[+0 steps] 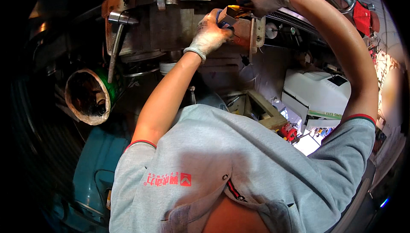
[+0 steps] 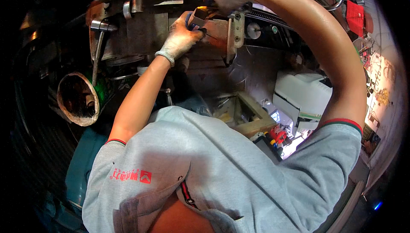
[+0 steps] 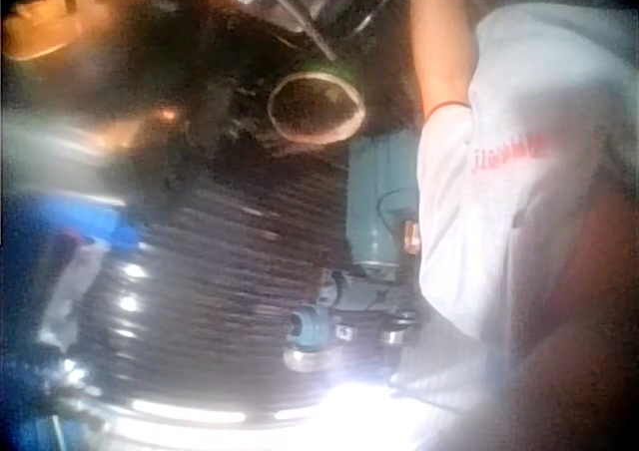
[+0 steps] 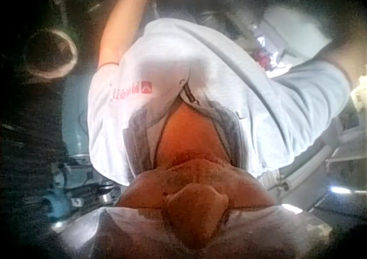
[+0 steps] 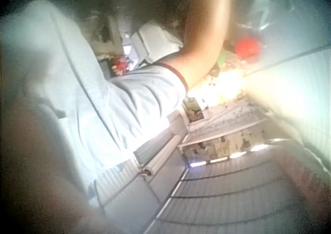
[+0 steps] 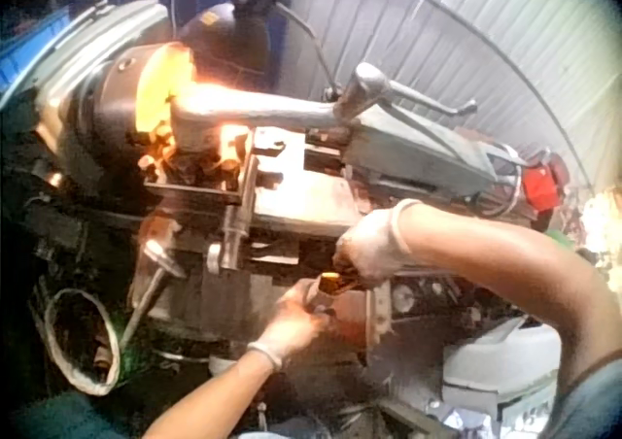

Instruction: The person inserts a small metal component into a lathe chuck and tightens it with a wrench. They then use a caliper to measure a cylindrical metal part and place the caliper on a nearby workbench.

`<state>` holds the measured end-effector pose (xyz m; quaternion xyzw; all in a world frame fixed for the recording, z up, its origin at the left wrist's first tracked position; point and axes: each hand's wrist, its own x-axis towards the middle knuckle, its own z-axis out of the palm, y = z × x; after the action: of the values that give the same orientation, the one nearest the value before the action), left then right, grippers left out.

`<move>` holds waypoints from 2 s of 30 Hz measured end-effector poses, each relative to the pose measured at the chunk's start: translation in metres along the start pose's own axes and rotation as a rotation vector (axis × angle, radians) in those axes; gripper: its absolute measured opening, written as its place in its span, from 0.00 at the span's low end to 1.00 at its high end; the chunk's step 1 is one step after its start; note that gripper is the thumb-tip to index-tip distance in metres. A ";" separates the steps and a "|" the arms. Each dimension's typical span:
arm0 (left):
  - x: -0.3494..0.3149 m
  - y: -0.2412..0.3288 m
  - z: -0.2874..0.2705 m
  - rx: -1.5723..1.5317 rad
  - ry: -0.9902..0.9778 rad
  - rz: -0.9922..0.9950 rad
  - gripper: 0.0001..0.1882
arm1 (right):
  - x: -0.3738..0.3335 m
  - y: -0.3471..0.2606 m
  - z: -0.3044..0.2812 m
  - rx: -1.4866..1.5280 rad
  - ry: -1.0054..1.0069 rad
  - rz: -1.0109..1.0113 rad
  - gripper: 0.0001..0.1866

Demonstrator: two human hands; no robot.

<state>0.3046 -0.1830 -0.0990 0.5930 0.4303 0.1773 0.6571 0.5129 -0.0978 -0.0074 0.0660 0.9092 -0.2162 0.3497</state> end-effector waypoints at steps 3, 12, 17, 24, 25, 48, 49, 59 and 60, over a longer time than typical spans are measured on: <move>-0.002 -0.006 -0.005 0.106 0.045 -0.010 0.30 | 0.007 -0.047 -0.084 0.315 -0.155 0.560 0.10; -0.006 0.005 -0.004 -0.043 0.026 0.174 0.36 | 0.004 -0.060 -0.084 0.271 -0.085 0.761 0.11; 0.002 -0.015 0.000 -0.169 -0.001 0.274 0.38 | 0.020 -0.048 -0.081 0.196 -0.248 0.680 0.11; -0.002 -0.013 -0.001 -0.183 -0.024 0.203 0.37 | 0.030 -0.054 -0.072 0.077 -0.263 0.625 0.11; -0.002 -0.015 -0.001 -0.176 -0.017 0.209 0.37 | 0.034 -0.057 -0.074 0.109 -0.282 0.686 0.14; -0.014 -0.016 -0.003 -0.254 -0.045 0.140 0.35 | 0.014 -0.080 -0.007 1.006 0.812 0.774 0.20; -0.013 -0.018 -0.003 -0.251 -0.054 0.157 0.35 | 0.014 -0.082 -0.005 0.971 0.823 0.757 0.21; -0.010 -0.018 -0.012 -0.152 -0.100 0.238 0.33 | 0.006 -0.105 -0.009 0.602 0.965 0.667 0.24; -0.012 -0.015 -0.012 -0.167 -0.112 0.277 0.33 | 0.003 -0.109 -0.010 0.669 1.053 0.659 0.24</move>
<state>0.2844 -0.1881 -0.1083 0.5988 0.2910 0.2681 0.6963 0.4748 -0.1909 0.0347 0.5379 0.7748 -0.3063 -0.1285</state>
